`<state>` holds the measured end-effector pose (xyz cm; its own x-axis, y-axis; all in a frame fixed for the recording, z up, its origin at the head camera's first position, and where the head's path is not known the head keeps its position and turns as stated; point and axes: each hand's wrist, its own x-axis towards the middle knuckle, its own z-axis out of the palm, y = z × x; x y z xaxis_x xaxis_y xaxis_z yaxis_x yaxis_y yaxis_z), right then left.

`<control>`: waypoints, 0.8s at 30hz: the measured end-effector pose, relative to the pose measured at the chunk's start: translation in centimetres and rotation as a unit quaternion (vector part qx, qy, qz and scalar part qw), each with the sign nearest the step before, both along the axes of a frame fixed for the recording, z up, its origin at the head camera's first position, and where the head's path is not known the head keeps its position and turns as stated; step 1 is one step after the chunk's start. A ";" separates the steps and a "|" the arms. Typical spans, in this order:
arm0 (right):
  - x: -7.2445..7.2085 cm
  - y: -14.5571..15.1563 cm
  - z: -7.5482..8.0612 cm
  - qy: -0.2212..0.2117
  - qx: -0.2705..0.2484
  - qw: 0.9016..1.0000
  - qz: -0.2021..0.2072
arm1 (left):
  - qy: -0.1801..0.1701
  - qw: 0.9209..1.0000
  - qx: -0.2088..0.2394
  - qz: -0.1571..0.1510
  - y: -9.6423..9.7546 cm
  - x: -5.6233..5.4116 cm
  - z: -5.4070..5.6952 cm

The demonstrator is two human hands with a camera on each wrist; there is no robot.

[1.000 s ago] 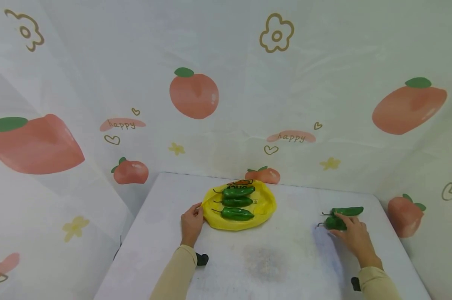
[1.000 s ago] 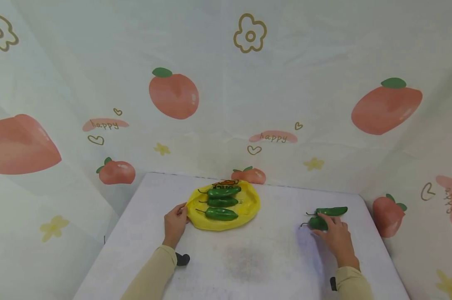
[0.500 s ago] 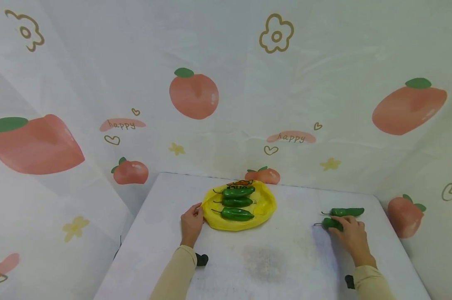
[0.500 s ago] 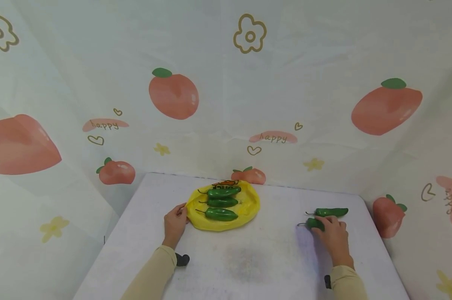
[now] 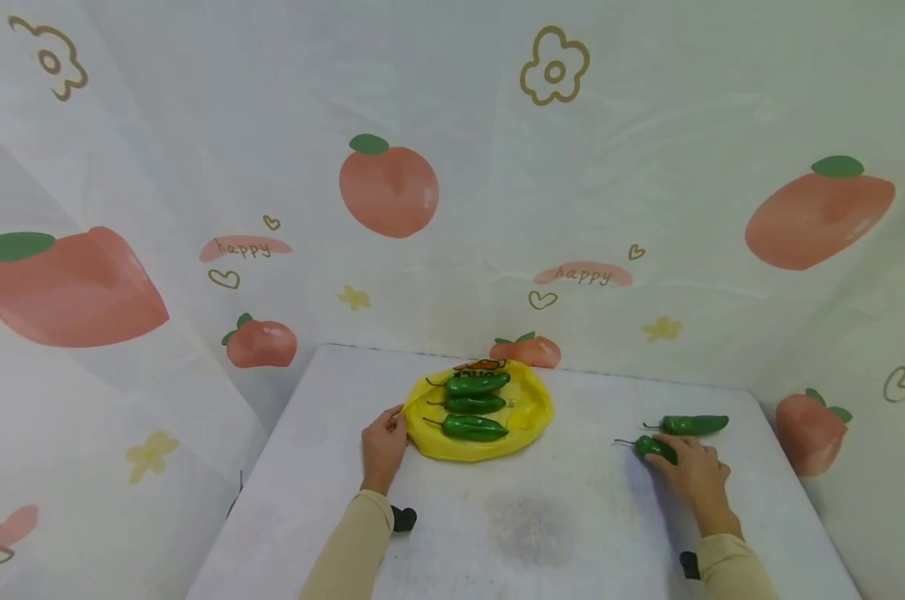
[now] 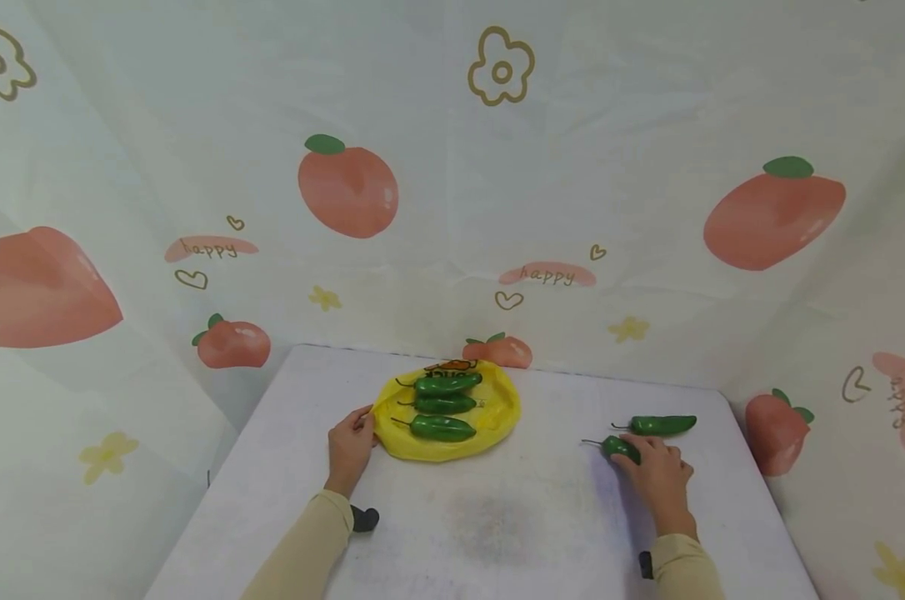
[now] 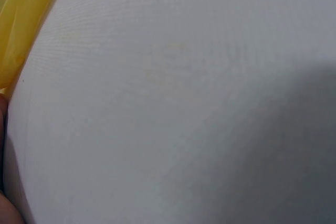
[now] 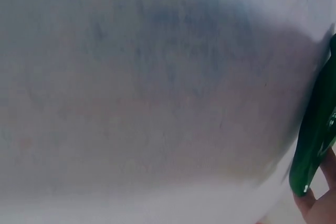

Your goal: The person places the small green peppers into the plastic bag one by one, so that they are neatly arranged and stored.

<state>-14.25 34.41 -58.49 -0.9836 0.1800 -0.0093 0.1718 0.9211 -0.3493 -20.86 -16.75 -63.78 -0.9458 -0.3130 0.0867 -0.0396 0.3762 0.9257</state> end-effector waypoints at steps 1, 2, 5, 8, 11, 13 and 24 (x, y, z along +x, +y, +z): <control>0.0 -0.1 -0.1 0.000 0.001 1.000 0.002 | -0.001 1.000 -0.002 0.000 0.0 0.0 0.0; 0.0 -0.1 -0.1 0.001 0.002 1.000 0.005 | -0.001 1.000 -0.004 0.000 0.0 0.0 -0.1; 0.1 -0.3 -0.1 0.001 -0.003 1.000 0.020 | 0.001 1.000 -0.009 0.002 0.0 -0.1 -0.1; 0.1 -0.5 -0.1 -0.001 -0.015 0.999 0.031 | 0.005 1.000 -0.009 0.005 0.0 -0.1 -0.1; 0.0 -0.8 -0.1 0.001 -0.027 0.999 0.033 | 0.008 1.000 -0.008 0.006 0.0 0.0 0.0; 0.0 -1.1 -0.1 0.002 -0.032 0.999 0.035 | 0.006 1.000 -0.009 0.005 0.1 0.0 0.0; -0.7 -3.2 1.4 0.019 -0.068 0.997 0.040 | 0.032 0.999 -0.007 0.006 0.1 -0.1 -0.1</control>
<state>-14.93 31.21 -57.04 -0.9949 0.1007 0.0100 0.0837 0.8748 -0.4772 -20.95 -16.66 -63.90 -0.9340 -0.3234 0.1519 0.0154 0.3885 0.9213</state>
